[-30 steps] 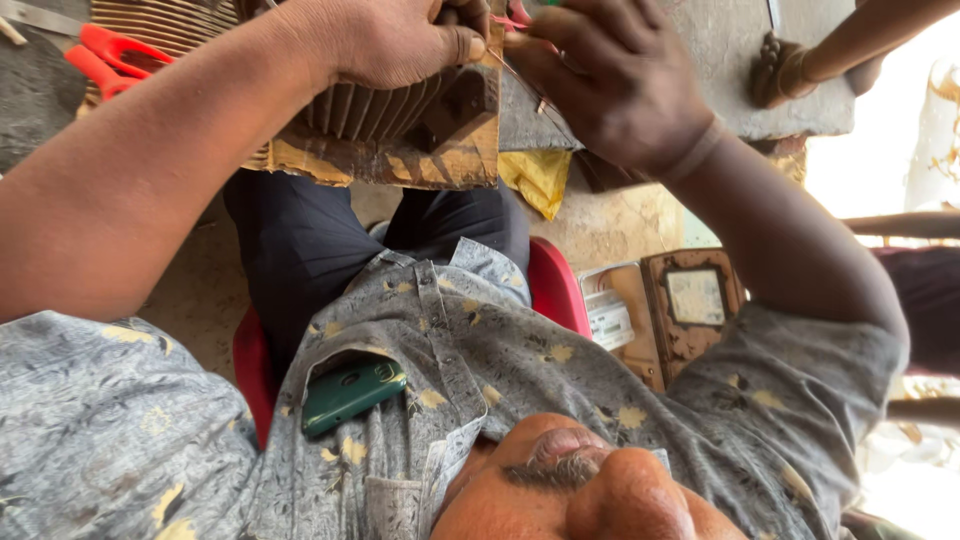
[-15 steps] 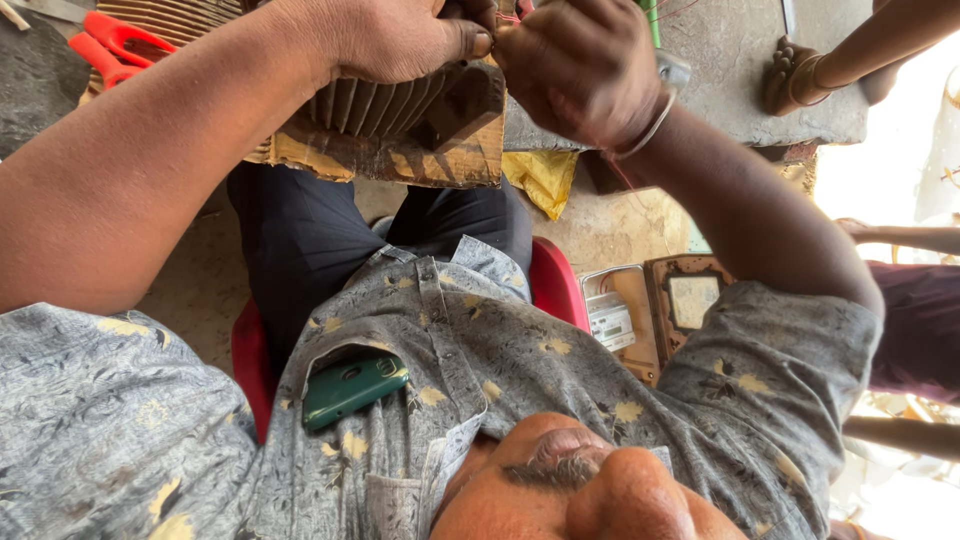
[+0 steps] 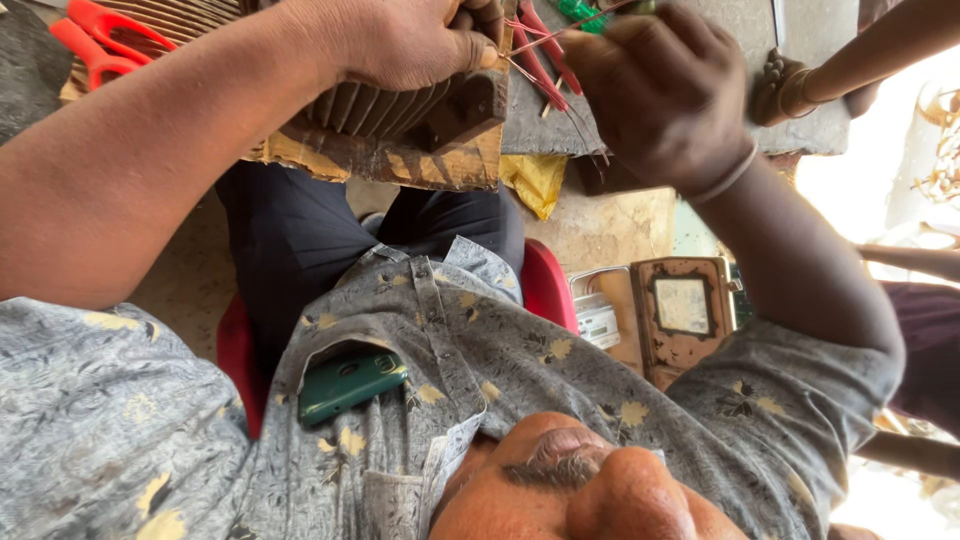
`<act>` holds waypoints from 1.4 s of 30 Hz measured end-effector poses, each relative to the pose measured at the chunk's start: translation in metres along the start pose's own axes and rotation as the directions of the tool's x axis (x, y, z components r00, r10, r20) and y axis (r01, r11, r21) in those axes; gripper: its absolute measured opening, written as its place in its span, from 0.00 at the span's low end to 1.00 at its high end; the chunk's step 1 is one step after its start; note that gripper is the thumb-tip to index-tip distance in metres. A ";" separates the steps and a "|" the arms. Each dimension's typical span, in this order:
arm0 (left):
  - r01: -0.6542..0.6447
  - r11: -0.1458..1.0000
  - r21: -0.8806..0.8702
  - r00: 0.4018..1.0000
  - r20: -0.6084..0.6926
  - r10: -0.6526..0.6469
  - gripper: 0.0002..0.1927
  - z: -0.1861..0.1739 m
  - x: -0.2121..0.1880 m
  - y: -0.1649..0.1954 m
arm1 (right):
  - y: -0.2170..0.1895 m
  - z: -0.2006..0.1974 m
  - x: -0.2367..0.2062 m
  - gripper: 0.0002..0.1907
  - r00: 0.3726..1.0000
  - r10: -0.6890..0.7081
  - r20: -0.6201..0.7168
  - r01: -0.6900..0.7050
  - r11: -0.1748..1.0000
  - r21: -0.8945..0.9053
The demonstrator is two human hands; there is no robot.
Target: The person works on the copper windings of an electric motor stator at a workbench, stripping insulation from wire ends and twisting and joining the wires by hand, occasionally using pliers and scissors to cut and handle the wires.
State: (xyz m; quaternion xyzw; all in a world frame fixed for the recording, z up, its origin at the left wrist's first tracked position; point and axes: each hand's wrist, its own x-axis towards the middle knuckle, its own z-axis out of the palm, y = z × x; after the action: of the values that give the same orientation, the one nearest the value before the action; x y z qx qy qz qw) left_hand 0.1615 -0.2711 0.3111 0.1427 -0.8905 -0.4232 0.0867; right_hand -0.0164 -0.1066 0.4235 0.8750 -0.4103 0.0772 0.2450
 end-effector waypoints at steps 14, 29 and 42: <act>0.013 0.996 0.083 0.999 -0.042 -0.010 0.15 -0.002 0.005 -0.008 | 0.019 0.068 -0.012 0.05 0.964 0.257 0.062 -0.248 0.800 0.547; -0.144 0.990 0.003 0.987 -0.072 0.144 0.11 0.002 -0.008 0.002 | -0.028 -0.079 0.011 0.16 0.894 0.230 0.384 -0.289 0.951 0.105; -0.016 0.998 0.054 1.000 0.006 0.016 0.17 -0.013 0.003 0.006 | 0.031 0.029 0.013 0.04 0.959 -0.013 0.284 -0.117 0.892 0.436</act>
State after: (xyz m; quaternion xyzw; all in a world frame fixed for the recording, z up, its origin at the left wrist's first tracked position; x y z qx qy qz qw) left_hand 0.1616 -0.2777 0.3237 0.1366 -0.9030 -0.3988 0.0836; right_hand -0.0334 -0.1469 0.4138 0.8983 -0.4354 0.0522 -0.0260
